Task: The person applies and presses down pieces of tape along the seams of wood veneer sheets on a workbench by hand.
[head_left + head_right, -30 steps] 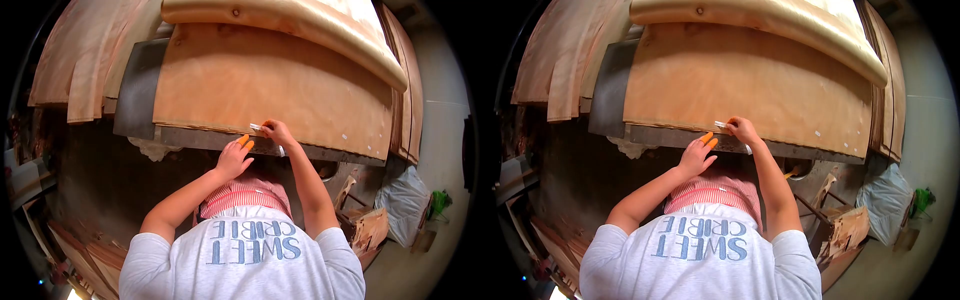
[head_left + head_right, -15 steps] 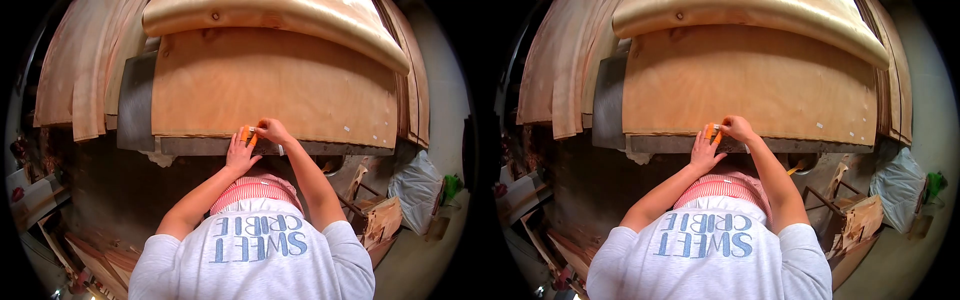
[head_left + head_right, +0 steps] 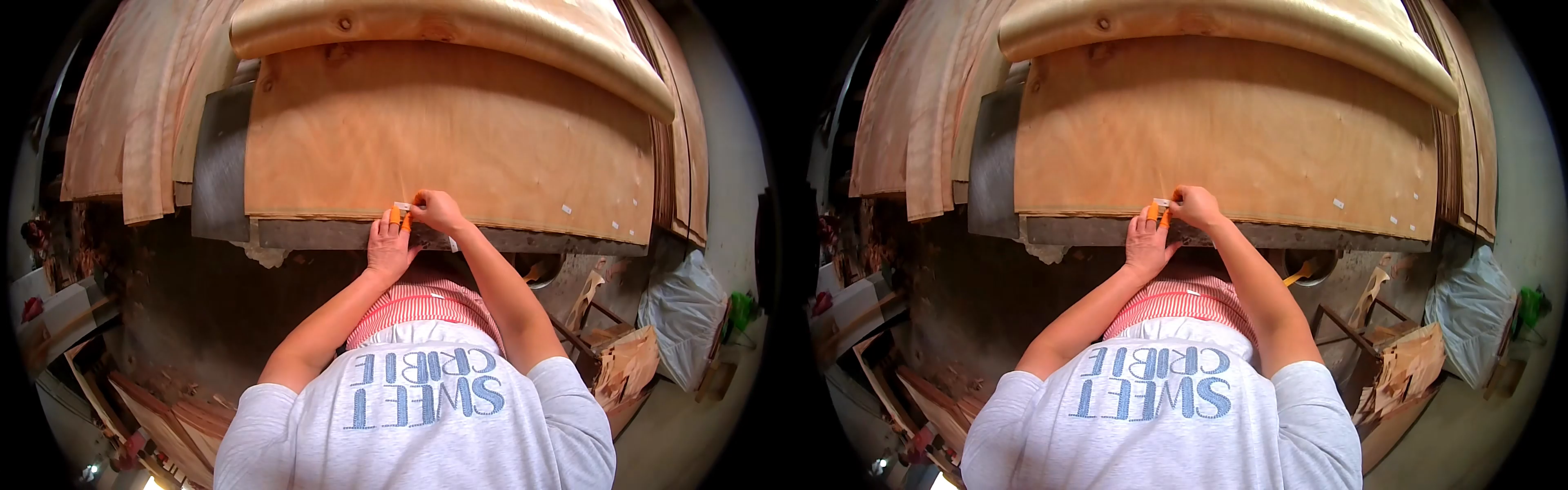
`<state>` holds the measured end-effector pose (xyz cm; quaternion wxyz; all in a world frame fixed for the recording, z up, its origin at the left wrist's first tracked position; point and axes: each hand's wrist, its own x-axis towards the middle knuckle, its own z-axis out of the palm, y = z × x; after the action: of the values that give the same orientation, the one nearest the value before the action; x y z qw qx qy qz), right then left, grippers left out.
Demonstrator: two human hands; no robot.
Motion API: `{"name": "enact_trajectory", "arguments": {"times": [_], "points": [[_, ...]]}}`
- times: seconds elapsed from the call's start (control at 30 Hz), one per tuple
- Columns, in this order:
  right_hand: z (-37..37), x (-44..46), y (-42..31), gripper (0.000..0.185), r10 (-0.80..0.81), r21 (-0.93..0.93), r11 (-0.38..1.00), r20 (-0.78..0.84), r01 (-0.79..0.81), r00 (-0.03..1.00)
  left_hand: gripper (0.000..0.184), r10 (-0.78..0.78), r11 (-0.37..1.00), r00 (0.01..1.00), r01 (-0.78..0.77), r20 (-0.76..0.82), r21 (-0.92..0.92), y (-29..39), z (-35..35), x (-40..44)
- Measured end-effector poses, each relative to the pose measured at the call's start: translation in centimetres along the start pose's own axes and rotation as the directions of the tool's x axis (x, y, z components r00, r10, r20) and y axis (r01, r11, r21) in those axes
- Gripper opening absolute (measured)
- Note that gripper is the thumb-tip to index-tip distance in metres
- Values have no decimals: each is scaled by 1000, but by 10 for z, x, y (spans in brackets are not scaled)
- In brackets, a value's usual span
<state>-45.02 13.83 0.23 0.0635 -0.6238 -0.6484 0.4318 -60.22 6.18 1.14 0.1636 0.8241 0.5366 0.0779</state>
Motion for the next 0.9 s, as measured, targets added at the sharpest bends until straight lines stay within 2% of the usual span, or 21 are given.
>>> {"name": "enact_trajectory", "arguments": {"times": [0.17, 0.27, 0.37, 0.43, 0.57, 0.63, 0.73, 0.83, 0.9], "points": [[1, 2, -6, 27, 30, -72, 997, -3, -30, 1000, 67, -22, 1000, 1000, 22, 13, -4, 2, -1, -2], [1, 3, -8, 28, 41, -155, 987, -15, -43, 999, 75, -51, 999, 998, 50, -30, -16, 5, 3, 1], [-14, -2, -15, 30, 119, -252, 961, 16, -111, 993, 83, -95, 992, 991, 88, 92, 85, 6, 4, 8], [-18, -7, -3, 30, 85, -267, 960, -1, -82, 996, 87, -92, 987, 989, 75, 113, 139, 7, 3, 12], [-23, -13, 9, 24, -3, -271, 963, -9, 0, 1000, 79, -71, 978, 974, 27, 214, 206, 5, 1, 13], [-29, -16, 2, 20, -14, -325, 946, 2, 14, 1000, 76, -55, 969, 980, 6, 191, 245, 4, 3, 13], [-35, 3, -2, 18, -112, -494, 858, 80, 137, 990, 76, -46, 952, 975, -24, 219, 305, 2, 8, 15], [-47, 24, 3, 17, -87, -712, 690, 93, 127, 992, 77, -40, 940, 979, -31, 199, 339, 2, 9, 15], [-77, 32, 13, 17, -104, -613, 783, 31, 101, 994, 78, -32, 944, 991, -13, 128, 330, 2, 6, 15]]}}
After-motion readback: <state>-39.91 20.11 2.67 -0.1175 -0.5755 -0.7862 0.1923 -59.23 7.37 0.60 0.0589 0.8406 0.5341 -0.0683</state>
